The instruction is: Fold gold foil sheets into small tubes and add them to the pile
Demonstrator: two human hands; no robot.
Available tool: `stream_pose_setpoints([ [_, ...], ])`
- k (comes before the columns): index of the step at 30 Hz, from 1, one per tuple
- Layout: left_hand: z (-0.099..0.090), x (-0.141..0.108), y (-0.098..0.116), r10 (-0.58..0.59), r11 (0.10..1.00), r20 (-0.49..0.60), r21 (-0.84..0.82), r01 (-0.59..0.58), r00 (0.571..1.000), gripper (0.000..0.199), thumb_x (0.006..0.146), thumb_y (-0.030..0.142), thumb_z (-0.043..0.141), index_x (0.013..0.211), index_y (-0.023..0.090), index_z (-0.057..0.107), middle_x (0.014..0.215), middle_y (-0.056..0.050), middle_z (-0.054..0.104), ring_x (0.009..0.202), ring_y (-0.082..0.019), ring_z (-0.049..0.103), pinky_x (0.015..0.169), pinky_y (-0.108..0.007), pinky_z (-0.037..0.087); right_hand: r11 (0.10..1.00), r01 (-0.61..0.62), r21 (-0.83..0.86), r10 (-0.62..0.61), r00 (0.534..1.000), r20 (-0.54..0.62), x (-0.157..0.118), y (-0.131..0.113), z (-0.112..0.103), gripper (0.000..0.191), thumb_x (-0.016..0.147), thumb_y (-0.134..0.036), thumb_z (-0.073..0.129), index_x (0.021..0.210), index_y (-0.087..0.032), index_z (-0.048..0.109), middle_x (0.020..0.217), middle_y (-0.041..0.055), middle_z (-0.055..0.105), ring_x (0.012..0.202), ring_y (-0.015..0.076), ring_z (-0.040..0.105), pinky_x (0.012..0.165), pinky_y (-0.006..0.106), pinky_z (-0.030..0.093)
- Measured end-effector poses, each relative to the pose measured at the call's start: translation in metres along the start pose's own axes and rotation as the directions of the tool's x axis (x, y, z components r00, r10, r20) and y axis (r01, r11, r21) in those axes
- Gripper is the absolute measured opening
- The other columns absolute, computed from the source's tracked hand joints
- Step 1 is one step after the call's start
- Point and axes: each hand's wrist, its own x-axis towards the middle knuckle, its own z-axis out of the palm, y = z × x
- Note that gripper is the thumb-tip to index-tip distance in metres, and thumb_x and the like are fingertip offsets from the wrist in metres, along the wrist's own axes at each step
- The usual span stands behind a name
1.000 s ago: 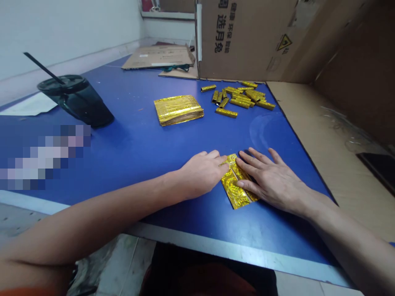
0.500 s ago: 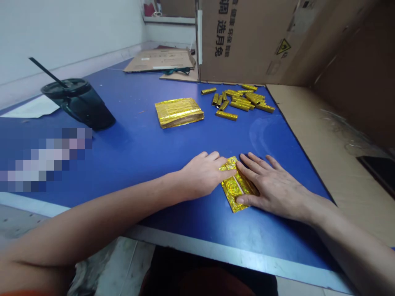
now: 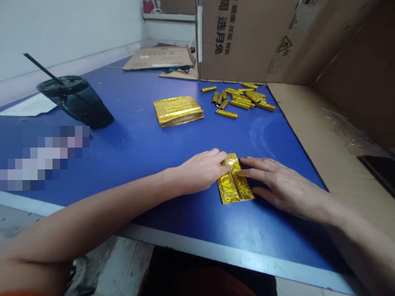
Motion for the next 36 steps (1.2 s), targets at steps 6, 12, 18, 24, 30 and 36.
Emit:
stream_pose_setpoints([
  [6,0.001,0.001,0.001,-0.014,1.000,-0.002,0.024,0.014,1.000,0.026,0.086,0.020,0.040,0.104,0.017,0.057,0.094,-0.009,0.052,0.080,-0.019,0.045,0.071,-0.029,0.039,0.991,0.110,0.074,-0.105,0.993,-0.062,0.003,-0.007,-0.004,0.039,0.079,-0.015,0.048,0.116,-0.025,0.056,0.127,0.0103,0.049,0.116,0.0245,0.046,0.092,0.042,0.042],
  [12,0.000,-0.001,0.004,-0.028,0.999,-0.002,-0.020,0.028,1.000,0.028,0.085,0.017,0.040,0.109,0.018,0.055,0.097,-0.009,0.051,0.086,-0.019,0.046,0.074,-0.029,0.039,0.988,0.090,0.124,-0.084,0.995,-0.050,0.003,-0.013,-0.012,0.024,0.086,-0.027,0.044,0.091,-0.025,0.067,0.097,0.0088,0.058,0.085,0.0191,0.056,0.072,0.034,0.047],
  [18,0.003,0.002,0.007,0.018,0.990,-0.029,-0.136,-0.022,0.999,0.022,0.086,0.014,0.039,0.097,0.014,0.058,0.096,-0.008,0.053,0.086,-0.017,0.046,0.079,-0.028,0.039,0.972,0.134,0.192,-0.128,0.991,-0.041,0.006,-0.014,-0.012,0.023,0.086,-0.021,0.044,0.092,-0.024,0.066,0.089,0.0060,0.060,0.082,0.0170,0.054,0.074,0.033,0.044],
  [24,0.002,0.004,0.009,-0.031,0.988,-0.020,-0.153,0.028,0.999,0.029,0.084,0.037,0.050,0.096,0.012,0.060,0.095,-0.009,0.054,0.090,-0.021,0.046,0.082,-0.032,0.040,0.961,0.107,0.256,-0.109,0.994,-0.003,0.009,-0.011,-0.008,0.023,0.085,-0.017,0.044,0.096,-0.023,0.064,0.091,0.0042,0.064,0.085,0.0161,0.057,0.080,0.033,0.044],
  [30,0.002,0.007,0.016,-0.117,0.976,-0.038,-0.187,0.107,0.992,0.031,0.081,0.038,0.054,0.098,0.012,0.059,0.095,-0.008,0.053,0.088,-0.019,0.046,0.080,-0.031,0.040,0.968,0.132,0.213,-0.137,0.991,0.009,0.007,-0.013,-0.008,0.024,0.085,-0.019,0.045,0.090,-0.025,0.068,0.091,0.0052,0.063,0.086,0.0181,0.056,0.078,0.035,0.045],
  [36,0.004,0.009,0.019,-0.155,0.972,-0.048,-0.184,0.144,0.987,0.028,0.081,0.035,0.054,0.098,0.013,0.056,0.099,-0.008,0.053,0.089,-0.020,0.045,0.080,-0.031,0.040,0.940,0.117,0.320,-0.125,0.992,0.005,0.008,-0.012,-0.009,0.023,0.085,-0.019,0.045,0.091,-0.025,0.067,0.090,0.0035,0.065,0.086,0.0165,0.057,0.080,0.034,0.044],
])
